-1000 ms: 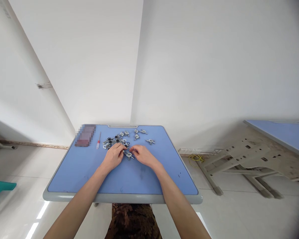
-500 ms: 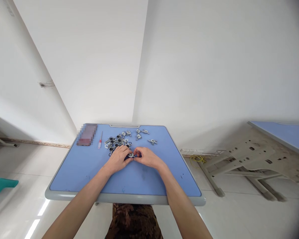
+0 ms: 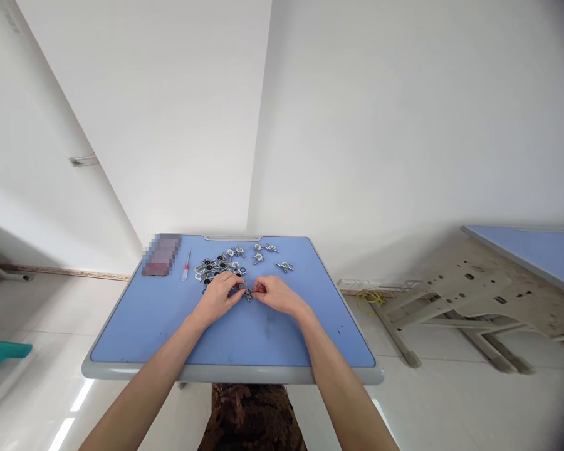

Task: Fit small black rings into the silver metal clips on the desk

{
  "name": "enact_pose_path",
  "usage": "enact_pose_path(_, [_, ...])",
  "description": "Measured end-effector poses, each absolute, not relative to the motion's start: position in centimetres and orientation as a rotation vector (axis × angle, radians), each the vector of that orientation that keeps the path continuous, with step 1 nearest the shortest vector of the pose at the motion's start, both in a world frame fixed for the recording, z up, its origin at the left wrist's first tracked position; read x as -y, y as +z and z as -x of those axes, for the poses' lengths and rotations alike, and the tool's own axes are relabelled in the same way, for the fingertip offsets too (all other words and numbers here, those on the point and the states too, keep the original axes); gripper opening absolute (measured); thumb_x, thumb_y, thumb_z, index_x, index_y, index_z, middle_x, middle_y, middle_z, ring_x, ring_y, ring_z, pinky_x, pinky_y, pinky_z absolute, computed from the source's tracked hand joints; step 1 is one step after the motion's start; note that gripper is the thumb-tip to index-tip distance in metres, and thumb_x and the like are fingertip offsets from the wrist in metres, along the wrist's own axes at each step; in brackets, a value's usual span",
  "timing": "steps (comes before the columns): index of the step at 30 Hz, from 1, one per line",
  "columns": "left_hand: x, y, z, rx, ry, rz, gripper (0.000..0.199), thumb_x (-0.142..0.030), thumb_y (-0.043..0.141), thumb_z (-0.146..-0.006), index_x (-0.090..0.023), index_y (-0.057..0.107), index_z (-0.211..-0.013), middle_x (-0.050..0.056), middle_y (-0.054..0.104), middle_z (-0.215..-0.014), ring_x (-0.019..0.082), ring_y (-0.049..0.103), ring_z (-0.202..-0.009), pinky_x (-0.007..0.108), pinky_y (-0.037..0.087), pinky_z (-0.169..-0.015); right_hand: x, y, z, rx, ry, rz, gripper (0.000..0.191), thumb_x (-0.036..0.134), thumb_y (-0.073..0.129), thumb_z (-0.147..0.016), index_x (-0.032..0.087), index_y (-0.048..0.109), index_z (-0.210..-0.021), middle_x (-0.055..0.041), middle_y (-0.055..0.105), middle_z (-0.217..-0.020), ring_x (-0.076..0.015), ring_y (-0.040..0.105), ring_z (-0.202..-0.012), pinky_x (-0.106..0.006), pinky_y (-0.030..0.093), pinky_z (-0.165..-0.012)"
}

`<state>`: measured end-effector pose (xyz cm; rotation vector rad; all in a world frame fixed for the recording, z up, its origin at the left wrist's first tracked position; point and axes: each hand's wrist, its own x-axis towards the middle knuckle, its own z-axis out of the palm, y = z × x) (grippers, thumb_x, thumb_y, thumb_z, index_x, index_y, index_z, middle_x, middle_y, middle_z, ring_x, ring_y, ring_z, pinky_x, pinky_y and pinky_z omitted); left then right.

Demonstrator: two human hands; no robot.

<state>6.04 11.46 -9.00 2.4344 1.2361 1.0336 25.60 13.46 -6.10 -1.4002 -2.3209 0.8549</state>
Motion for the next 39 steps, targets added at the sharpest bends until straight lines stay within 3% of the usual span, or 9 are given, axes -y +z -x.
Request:
enact_pose_path(22, [-11.5, -9.6, -5.6, -1.377, 0.809, -2.688, 0.022, -0.017, 0.049, -0.087, -0.02, 0.062, -0.104, 0.007, 0.058, -0.097, 0.021, 0.054, -0.092, 0.037, 0.044, -0.08, -13.7, -5.8, -26.4, 2.279, 0.902, 1.471, 0.005, 0.017, 0.055, -0.074, 0.017, 0.059, -0.071, 0.0013, 0.059, -0.063, -0.0135, 0.053, -0.063, -0.023, 0.036, -0.058])
enact_pose_path(28, [-10.5, -8.5, -5.9, -1.242, 0.926, -2.67, 0.04, -0.009, 0.051, -0.078, -0.02, 0.053, -0.116, 0.008, 0.055, -0.11, 0.022, 0.051, -0.101, 0.038, 0.042, -0.086, -13.5, -5.9, -26.1, 2.302, 0.899, 1.413, 0.006, 0.018, 0.054, -0.074, 0.017, 0.059, -0.072, 0.0012, 0.059, -0.065, -0.0127, 0.052, -0.062, -0.023, 0.036, -0.058])
enact_pose_path(34, [-10.5, -8.6, -6.2, -1.16, 0.879, -2.684, 0.013, -0.016, 0.052, -0.084, -0.02, 0.056, -0.096, 0.006, 0.056, -0.101, 0.021, 0.052, -0.095, 0.037, 0.044, -0.084, -13.2, -6.2, -25.5, 2.341, 0.89, 1.356, 0.006, 0.018, 0.053, -0.074, 0.017, 0.058, -0.071, 0.0012, 0.058, -0.065, -0.0121, 0.049, -0.062, -0.022, 0.033, -0.057])
enact_pose_path(39, [-10.6, -8.6, -6.2, -1.146, 0.848, -2.635, 0.008, -0.016, 0.053, -0.085, -0.02, 0.055, -0.092, 0.004, 0.056, -0.092, 0.02, 0.051, -0.087, 0.035, 0.045, -0.08, -13.2, -6.4, -25.5, 2.346, 0.885, 1.357, 0.005, 0.017, 0.052, -0.074, 0.017, 0.057, -0.072, 0.0008, 0.059, -0.068, -0.0123, 0.049, -0.063, -0.022, 0.032, -0.056])
